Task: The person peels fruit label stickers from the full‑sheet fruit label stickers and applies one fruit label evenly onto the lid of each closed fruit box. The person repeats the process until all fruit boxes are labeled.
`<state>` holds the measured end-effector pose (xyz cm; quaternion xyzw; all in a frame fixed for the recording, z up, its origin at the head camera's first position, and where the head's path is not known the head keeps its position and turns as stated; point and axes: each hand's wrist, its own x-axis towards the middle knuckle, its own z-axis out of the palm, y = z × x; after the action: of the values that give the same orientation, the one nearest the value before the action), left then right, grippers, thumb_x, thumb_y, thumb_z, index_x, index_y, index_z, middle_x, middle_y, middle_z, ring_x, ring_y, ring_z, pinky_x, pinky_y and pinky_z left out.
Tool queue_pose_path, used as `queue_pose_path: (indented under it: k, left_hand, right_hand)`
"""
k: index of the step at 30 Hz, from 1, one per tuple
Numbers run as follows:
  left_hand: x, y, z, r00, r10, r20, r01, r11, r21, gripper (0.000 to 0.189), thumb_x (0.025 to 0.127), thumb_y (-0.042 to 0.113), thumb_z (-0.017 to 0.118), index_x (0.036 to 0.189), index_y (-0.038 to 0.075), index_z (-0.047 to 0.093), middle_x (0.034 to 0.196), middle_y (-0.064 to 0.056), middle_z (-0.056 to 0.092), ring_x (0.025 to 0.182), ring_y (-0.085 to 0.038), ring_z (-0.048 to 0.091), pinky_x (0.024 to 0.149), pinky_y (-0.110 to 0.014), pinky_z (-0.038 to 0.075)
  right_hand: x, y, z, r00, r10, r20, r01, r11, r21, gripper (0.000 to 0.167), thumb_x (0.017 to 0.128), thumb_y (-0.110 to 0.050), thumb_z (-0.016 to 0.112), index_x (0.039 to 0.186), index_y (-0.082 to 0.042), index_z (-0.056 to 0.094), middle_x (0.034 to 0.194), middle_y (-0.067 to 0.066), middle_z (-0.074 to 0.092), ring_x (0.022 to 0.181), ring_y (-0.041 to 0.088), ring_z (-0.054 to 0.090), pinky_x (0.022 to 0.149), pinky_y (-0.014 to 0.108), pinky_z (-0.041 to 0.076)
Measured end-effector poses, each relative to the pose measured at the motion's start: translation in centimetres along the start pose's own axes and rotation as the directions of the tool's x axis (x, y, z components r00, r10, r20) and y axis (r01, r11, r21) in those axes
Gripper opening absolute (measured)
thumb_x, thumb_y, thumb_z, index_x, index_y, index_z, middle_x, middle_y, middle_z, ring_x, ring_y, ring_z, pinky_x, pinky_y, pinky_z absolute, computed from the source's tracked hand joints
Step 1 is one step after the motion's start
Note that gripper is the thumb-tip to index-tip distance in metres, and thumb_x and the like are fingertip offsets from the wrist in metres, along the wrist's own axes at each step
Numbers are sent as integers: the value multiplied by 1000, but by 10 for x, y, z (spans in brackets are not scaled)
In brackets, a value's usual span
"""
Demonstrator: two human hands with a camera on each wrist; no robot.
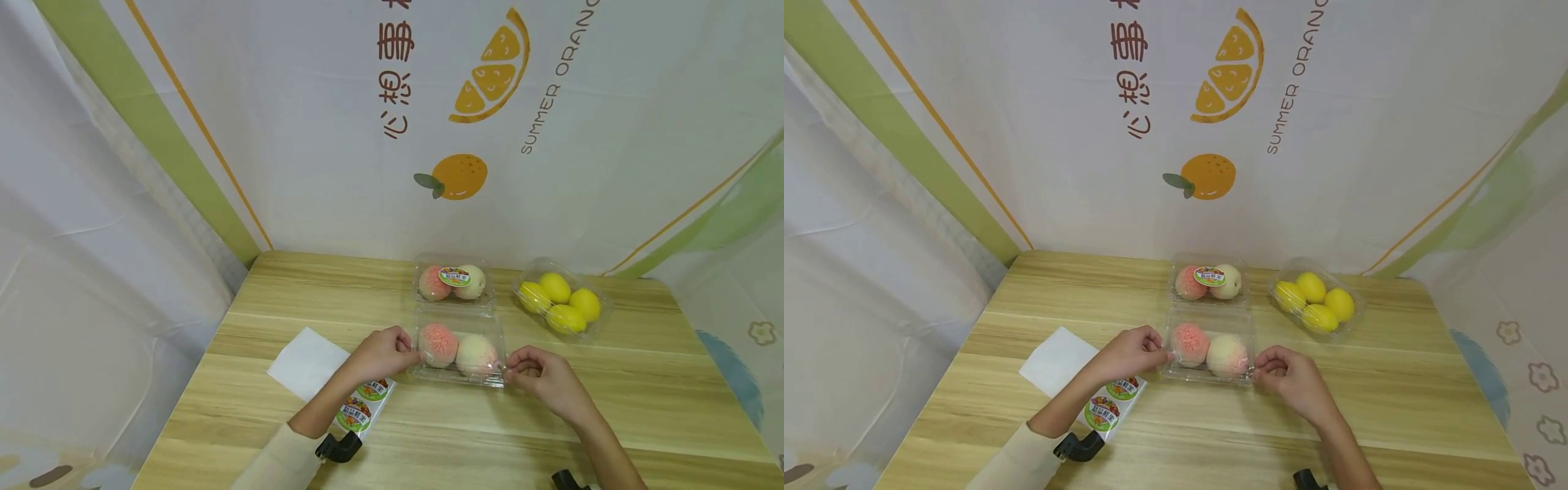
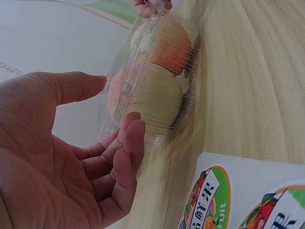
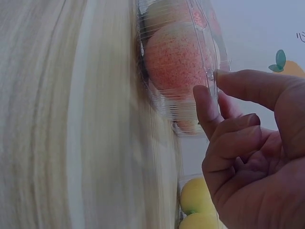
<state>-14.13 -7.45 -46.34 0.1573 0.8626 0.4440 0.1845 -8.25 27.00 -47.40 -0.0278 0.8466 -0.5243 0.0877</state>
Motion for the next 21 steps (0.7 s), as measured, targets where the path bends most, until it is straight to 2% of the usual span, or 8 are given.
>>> queue_pose_path:
  k: [8, 21]
  left_hand:
    - [0, -4, -1, 1000, -3, -1, 3, 1000, -17, 38, 96, 41, 80, 105, 6, 67, 81, 3, 67, 67, -11, 60, 58, -27, 49]
    - [-2, -8, -3, 999, -10, 37, 13, 997, -75, 39, 98, 40, 79, 106, 4, 66, 79, 1, 68, 68, -14, 64, 58, -28, 49]
  right_hand:
    - [0, -2, 2, 1000, -1, 8, 1, 1000, -9, 21, 96, -9, 85, 110, 0, 73, 99, 9, 73, 86, 19, 69, 71, 28, 57]
    - [1, -2, 3, 1000, -9, 29, 9, 1000, -19, 21, 96, -11, 86, 108, -2, 72, 97, 9, 73, 83, 19, 68, 70, 28, 55]
